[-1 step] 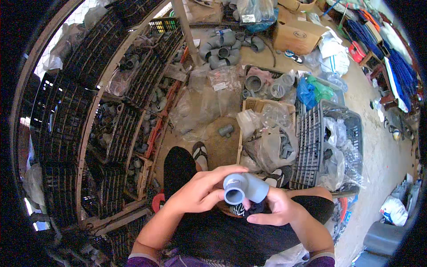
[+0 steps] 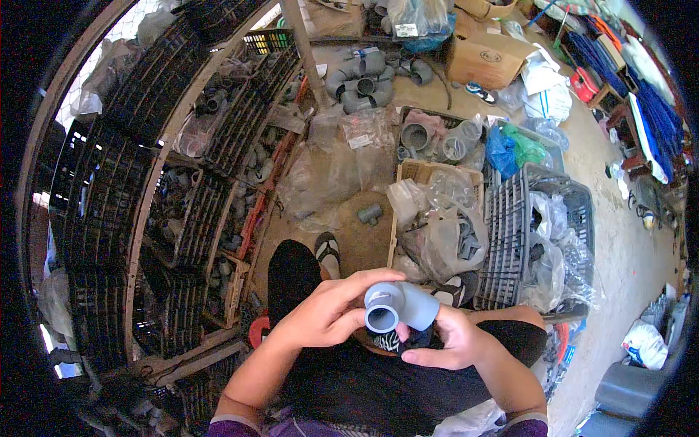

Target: Attempting to fit together various plastic plumbing elbow and pipe connectors while seated in a storage area.

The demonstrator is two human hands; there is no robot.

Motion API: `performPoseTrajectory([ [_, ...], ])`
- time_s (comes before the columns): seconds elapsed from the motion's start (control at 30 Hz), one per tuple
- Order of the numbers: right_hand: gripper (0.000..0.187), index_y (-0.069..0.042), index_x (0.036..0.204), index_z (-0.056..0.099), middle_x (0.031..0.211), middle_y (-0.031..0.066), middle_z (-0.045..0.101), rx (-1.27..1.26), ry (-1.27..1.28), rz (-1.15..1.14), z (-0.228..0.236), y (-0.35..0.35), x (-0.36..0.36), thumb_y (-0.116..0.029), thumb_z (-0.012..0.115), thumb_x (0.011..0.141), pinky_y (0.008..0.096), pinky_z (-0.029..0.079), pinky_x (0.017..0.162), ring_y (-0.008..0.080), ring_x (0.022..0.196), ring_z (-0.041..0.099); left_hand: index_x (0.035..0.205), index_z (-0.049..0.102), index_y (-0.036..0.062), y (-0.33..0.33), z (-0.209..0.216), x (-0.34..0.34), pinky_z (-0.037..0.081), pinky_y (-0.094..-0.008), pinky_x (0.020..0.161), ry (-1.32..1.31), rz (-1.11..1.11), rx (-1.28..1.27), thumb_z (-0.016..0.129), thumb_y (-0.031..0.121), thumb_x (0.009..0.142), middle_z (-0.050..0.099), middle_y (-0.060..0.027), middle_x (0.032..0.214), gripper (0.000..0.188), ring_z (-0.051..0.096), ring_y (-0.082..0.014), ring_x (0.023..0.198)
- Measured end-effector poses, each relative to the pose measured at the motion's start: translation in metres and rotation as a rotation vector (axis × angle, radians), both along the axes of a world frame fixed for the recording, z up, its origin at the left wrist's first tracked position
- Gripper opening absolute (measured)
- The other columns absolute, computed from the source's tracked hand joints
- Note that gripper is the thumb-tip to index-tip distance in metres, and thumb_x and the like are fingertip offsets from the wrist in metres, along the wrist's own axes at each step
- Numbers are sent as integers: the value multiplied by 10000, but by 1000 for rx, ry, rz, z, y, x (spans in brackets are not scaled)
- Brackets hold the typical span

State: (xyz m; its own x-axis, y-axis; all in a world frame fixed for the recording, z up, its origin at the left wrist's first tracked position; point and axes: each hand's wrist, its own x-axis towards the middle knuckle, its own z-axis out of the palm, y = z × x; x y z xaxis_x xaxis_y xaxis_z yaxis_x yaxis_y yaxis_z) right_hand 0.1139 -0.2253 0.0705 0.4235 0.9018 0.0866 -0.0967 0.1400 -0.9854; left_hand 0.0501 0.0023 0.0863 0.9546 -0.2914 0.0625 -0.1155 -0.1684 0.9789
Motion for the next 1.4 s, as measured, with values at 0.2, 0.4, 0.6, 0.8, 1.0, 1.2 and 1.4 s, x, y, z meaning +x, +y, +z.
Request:
performPoseTrajectory([
  [0.2, 327, 1, 1034, 581, 910, 54, 607, -76, -70, -271, -10, -7, 4, -115, 746, 776, 283, 461, 796, 136, 844, 582, 1279, 453, 1, 1, -6, 5, 514, -321, 800, -53, 236, 47, 496, 203, 920, 641, -154, 983, 414, 672, -210, 842],
  [0.4, 533, -7, 1242, 478, 936, 48, 585, 128, 639, -275, -15, -16, 13, -38, 698, 757, 274, 427, 818, 125, 883, 544, 1315, 317, -37, 29, -33, -1, 552, -360, 507, 3, 503, -380, 504, 482, 914, 619, -199, 825, 682, 640, -271, 616],
  [0.6, 668, -16, 1300, 428, 764, 80, 500, 308, 778, -243, -8, -10, 15, -138, 691, 698, 301, 372, 654, 179, 695, 463, 1317, 315, -49, 14, -38, -2, 573, -379, 590, 99, 367, -521, 577, 433, 893, 606, -239, 905, 693, 654, -302, 711],
  [0.8, 651, -80, 1356, 416, 598, 23, 426, 396, 765, -132, -10, -11, 15, -279, 629, 774, 280, 265, 545, 131, 530, 362, 1341, 294, -36, -5, -30, 2, 575, -396, 647, 132, 302, -567, 631, 448, 856, 600, -265, 937, 763, 665, -329, 763],
  [1.0, 626, -73, 1347, 429, 584, 7, 423, 367, 715, -105, -12, -9, 11, -350, 633, 824, 277, 261, 536, 118, 515, 363, 1345, 294, -24, -14, -27, 1, 573, -402, 692, 177, 244, -673, 695, 514, 778, 603, -248, 989, 879, 667, -321, 802],
  [1.2, 646, 20, 1287, 446, 858, 59, 588, 96, 466, -133, -11, -22, 8, -225, 734, 762, 235, 432, 660, 109, 735, 543, 1363, 305, -8, -19, -20, 3, 564, -373, 745, 136, 191, -639, 718, 403, 802, 584, -188, 1067, 809, 660, -266, 866],
  [1.4, 638, 49, 1271, 435, 834, 70, 586, 100, 464, -158, -12, -17, 8, -217, 733, 773, 231, 434, 625, 104, 712, 538, 1317, 441, 26, -22, -4, -1, 505, -282, 781, 58, 234, -380, 756, 192, 768, 610, -88, 1041, 655, 641, -142, 866],
])
